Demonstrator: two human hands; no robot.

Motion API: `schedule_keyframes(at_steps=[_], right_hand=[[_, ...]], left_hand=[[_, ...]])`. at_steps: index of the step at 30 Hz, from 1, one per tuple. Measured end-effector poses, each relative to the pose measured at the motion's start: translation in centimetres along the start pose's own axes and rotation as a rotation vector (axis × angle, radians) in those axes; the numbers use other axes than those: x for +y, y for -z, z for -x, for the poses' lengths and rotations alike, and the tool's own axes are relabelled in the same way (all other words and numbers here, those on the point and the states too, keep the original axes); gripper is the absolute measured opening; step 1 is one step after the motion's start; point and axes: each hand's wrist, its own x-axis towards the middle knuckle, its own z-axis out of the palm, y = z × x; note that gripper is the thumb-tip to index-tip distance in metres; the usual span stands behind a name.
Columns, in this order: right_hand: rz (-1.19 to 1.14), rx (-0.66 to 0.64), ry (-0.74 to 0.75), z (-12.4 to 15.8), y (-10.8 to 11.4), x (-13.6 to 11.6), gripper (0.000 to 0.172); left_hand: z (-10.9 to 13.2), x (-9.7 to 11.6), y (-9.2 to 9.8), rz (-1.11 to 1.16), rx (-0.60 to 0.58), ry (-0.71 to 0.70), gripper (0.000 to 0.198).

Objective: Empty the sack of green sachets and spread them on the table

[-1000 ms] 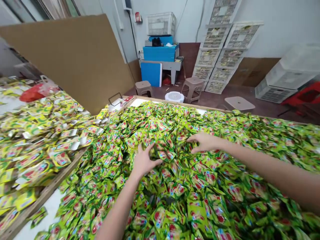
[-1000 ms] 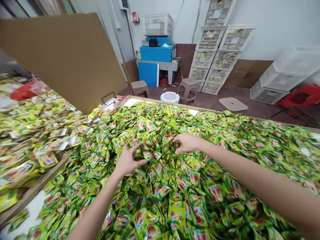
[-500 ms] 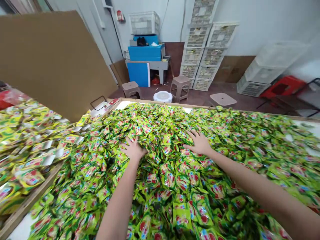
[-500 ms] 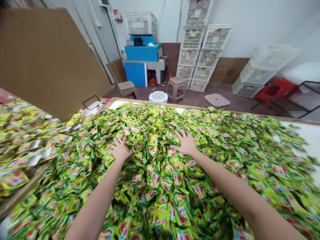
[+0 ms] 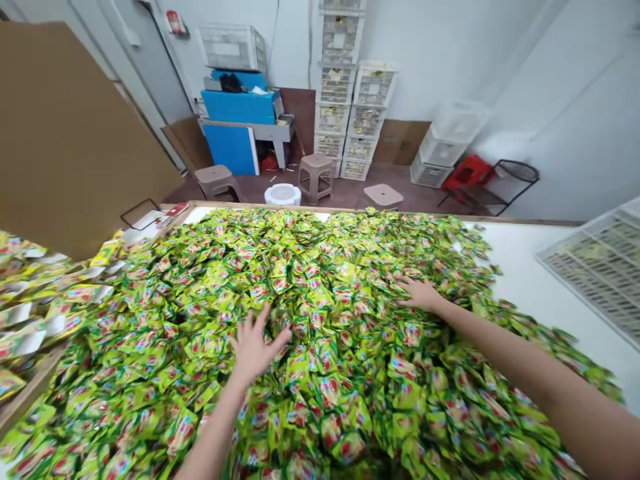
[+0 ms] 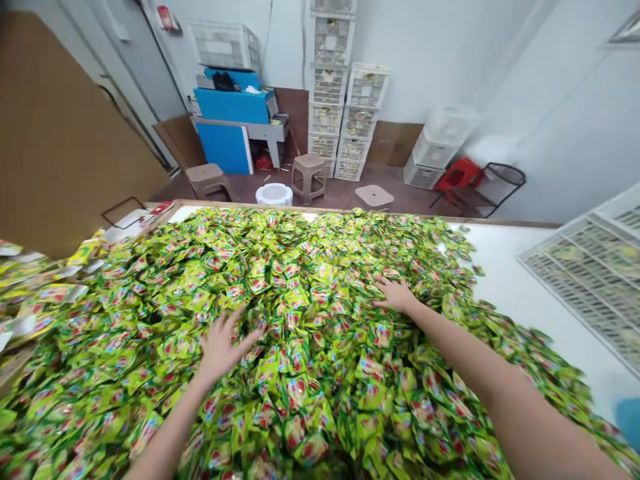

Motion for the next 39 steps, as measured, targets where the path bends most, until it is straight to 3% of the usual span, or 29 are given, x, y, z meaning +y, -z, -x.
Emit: schedule_keyframes(at_steps=[2,3,6,9,11,14,19,22,26,31,34,36,39], right_hand=[[-0.029,-0.002,-0.028,1.0,0.3,0.8,0.062],[-0.044,0.003,-0.044,1.5,0.4,0.9,0.065],[-0.088,0.026,-0.077,3.7,-0.1,-0.2,0.069],[-0.115,0.032,-0.063,6.8,-2.2,-2.6,0.068],[-0.129,0.081,-0.06,8.9,-4.4,-4.0,0.071],[-0.183,0.268,-0.115,11.3,-7.9,-5.6,0.082],[-0.245,0.483,-0.003,12.9,-11.3,-9.9,0.109],[-0.257,0.512,0.014,13.5,-11.7,-13.2,0.108],[-0.285,0.481,-0.074,14.3,-11.3,-16.0,0.102],[-0.328,0.409,-0.193,16.7,-10.5,-19.8,0.098],[-0.356,0.202,-0.211,19.2,-9.8,-23.6,0.094],[-0.425,0.007,-0.148,20.6,-8.9,-25.6,0.101],[-0.597,-0.229,-0.042,21.1,-6.4,-25.3,0.111]], left_hand=[[4.7,2.9,-1.7,-0.007,-0.199,-0.157,0.089],[6.9,4.2,-2.6,-0.026,-0.245,-0.209,0.1],[11.7,7.0,-5.5,-0.065,-0.272,-0.291,0.123],[13.5,7.4,-7.5,-0.073,-0.21,-0.259,0.113],[13.8,6.4,-8.0,-0.067,-0.17,-0.275,0.103],[14.5,3.4,-8.1,-0.074,-0.101,-0.295,0.087],[15.8,-2.2,-8.4,-0.073,0.1,-0.044,0.062],[14.9,-4.3,-8.2,-0.039,0.158,0.072,0.063],[12.7,-6.0,-7.3,-0.089,0.206,0.156,0.063],[10.7,-8.6,-6.6,-0.202,0.224,0.135,0.06],[10.1,-9.6,-5.6,-0.276,0.195,0.123,0.059],[10.0,-9.3,-4.6,-0.323,0.163,0.129,0.058],[9.8,-6.8,-2.9,-0.351,0.193,0.173,0.062]])
